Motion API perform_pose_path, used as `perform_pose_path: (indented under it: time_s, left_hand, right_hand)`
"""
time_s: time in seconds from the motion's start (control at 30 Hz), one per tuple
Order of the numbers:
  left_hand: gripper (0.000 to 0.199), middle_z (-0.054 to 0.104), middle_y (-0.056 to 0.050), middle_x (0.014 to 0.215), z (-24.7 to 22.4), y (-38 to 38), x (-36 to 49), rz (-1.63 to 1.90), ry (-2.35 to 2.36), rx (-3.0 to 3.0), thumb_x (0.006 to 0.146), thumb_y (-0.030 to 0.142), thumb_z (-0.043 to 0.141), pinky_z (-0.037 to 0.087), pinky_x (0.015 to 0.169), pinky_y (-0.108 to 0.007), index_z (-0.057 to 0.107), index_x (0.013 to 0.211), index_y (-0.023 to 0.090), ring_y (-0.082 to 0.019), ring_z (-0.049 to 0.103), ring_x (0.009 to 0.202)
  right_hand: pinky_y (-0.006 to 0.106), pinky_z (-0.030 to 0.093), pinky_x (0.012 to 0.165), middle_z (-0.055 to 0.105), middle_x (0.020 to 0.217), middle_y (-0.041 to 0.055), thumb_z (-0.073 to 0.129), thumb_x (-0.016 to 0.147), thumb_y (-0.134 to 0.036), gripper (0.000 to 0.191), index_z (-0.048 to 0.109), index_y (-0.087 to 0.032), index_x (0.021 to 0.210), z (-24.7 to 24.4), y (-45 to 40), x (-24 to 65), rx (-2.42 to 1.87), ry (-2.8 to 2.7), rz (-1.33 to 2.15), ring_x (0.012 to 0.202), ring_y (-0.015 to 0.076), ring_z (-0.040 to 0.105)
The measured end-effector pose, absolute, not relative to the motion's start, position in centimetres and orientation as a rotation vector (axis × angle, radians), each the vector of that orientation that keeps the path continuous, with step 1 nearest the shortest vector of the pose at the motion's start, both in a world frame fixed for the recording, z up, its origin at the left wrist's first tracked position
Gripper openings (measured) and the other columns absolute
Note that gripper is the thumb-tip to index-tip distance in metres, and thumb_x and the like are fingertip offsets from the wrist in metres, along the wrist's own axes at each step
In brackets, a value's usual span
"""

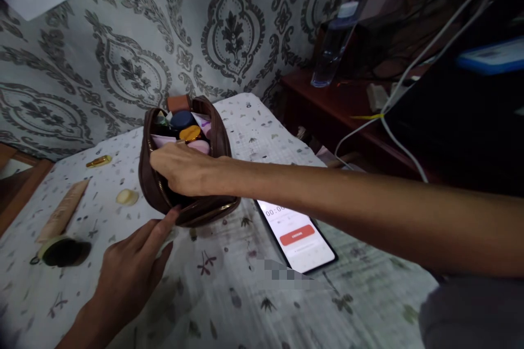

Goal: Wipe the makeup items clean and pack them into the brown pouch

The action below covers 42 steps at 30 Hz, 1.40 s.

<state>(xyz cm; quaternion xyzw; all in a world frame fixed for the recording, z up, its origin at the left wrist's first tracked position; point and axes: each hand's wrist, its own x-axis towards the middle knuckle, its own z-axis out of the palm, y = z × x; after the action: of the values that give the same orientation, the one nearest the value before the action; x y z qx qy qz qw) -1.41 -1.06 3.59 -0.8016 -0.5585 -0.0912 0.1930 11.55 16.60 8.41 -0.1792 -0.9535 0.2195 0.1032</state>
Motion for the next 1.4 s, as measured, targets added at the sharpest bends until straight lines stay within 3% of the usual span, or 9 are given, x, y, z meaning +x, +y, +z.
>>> perform_pose_path:
  time_s: [0.2, 0.43, 0.57, 0.67, 0.8, 0.93, 1.17, 1.3, 1.4]
  left_hand:
    - [0.054, 0.069, -0.001, 0.085, 3.3, -1.3, -1.6, -0.268, -1.568, -2.259, 0.093, 0.008, 0.041, 0.047, 0.049, -0.023, 0.041, 0.147, 0.017, -0.015, 0.067, 0.067]
    - [0.071, 0.071, -0.003, 0.096, 2.7, -2.0, -1.8, -0.364, -1.637, -2.305, 0.093, 0.01, 0.043, 0.052, 0.056, -0.019, 0.021, 0.158, 0.025, -0.015, 0.069, 0.075]
    - [0.051, 0.071, -0.009, 0.11, 1.0, -3.0, -3.1, -0.463, -1.705, -2.241, 0.098, 0.016, 0.04, 0.058, 0.068, -0.024, 0.035, 0.148, 0.023, -0.019, 0.071, 0.096]
    - [0.029, 0.069, -0.01, 0.108, -0.2, -3.9, -4.7, -0.384, -1.791, -2.196, 0.099, 0.022, 0.044, 0.059, 0.068, -0.026, 0.05, 0.128, 0.02, -0.02, 0.071, 0.096]
    - [0.04, 0.063, -0.016, 0.126, -1.2, -6.1, -6.7, -0.18, -1.856, -2.268, 0.094, 0.041, 0.059, 0.059, 0.086, -0.044, 0.055, 0.128, 0.02, -0.03, 0.062, 0.117]
    - [0.047, 0.055, -0.017, 0.141, -1.8, -8.4, -7.7, -0.111, -1.913, -2.269, 0.098, 0.026, 0.05, 0.052, 0.099, -0.052, 0.045, 0.145, 0.022, -0.031, 0.051, 0.132]
    - [0.05, 0.059, -0.013, 0.123, -2.1, -8.2, -9.6, -0.132, -2.128, -2.131, 0.092, 0.003, 0.041, 0.057, 0.087, -0.039, 0.05, 0.138, 0.021, -0.025, 0.056, 0.112]
    - [0.032, 0.062, -0.009, 0.104, -1.6, -6.3, -11.1, -0.404, -2.277, -2.077, 0.099, 0.015, 0.036, 0.055, 0.077, -0.035, 0.056, 0.123, 0.019, -0.021, 0.061, 0.092]
    - [0.027, 0.062, -0.007, 0.094, -0.8, -4.2, -12.9, -0.737, -2.316, -1.934, 0.103, 0.028, 0.034, 0.053, 0.082, -0.036, 0.058, 0.107, 0.018, -0.021, 0.061, 0.087]
  right_hand:
    - [0.024, 0.035, 0.059, 0.068, 0.075, 0.0061, 0.059, 0.074, 0.0, 0.017, 0.07, -0.012, 0.08, 8.6, 16.8, 12.4, -0.495, -2.749, 0.618, 0.073, 0.0166, 0.061]
    - [0.027, 0.032, 0.064, 0.056, 0.062, -0.0008, 0.056, 0.084, -0.007, 0.025, 0.063, -0.015, 0.062, 10.7, 15.6, 15.0, -0.603, -2.488, 0.661, 0.063, 0.0111, 0.051]
    - [0.026, 0.031, 0.058, 0.049, 0.056, -0.0032, 0.057, 0.091, -0.02, 0.034, 0.057, -0.019, 0.057, 10.3, 13.9, 16.9, -0.594, -2.324, 0.725, 0.057, 0.0103, 0.046]
    - [0.026, 0.032, 0.054, 0.052, 0.056, -0.0027, 0.059, 0.093, -0.025, 0.034, 0.056, -0.02, 0.059, 9.0, 12.4, 18.1, -0.477, -2.287, 0.776, 0.053, 0.0098, 0.047]
    - [0.027, 0.036, 0.048, 0.06, 0.062, -0.0017, 0.057, 0.096, -0.026, 0.025, 0.062, -0.023, 0.072, 6.8, 10.8, 19.0, -0.309, -2.339, 0.896, 0.051, 0.0106, 0.053]
    - [0.027, 0.041, 0.051, 0.064, 0.068, -0.0005, 0.056, 0.096, -0.024, 0.024, 0.061, -0.024, 0.073, 5.3, 8.8, 18.8, -0.276, -2.452, 0.903, 0.057, 0.0124, 0.059]
    - [0.026, 0.044, 0.06, 0.067, 0.074, 0.0015, 0.049, 0.099, -0.019, 0.031, 0.065, -0.019, 0.073, 4.6, 3.6, 16.9, -0.316, -2.658, 1.045, 0.062, 0.0127, 0.061]
    - [0.023, 0.044, 0.064, 0.069, 0.079, 0.0028, 0.052, 0.098, -0.018, 0.029, 0.067, -0.017, 0.074, 3.9, 1.4, 15.4, -0.32, -2.677, 1.188, 0.067, 0.012, 0.063]
    - [0.022, 0.043, 0.067, 0.071, 0.079, 0.0039, 0.058, 0.093, -0.017, 0.022, 0.071, -0.016, 0.076, 3.2, 0.7, 13.6, -0.317, -2.613, 1.272, 0.07, 0.0127, 0.064]
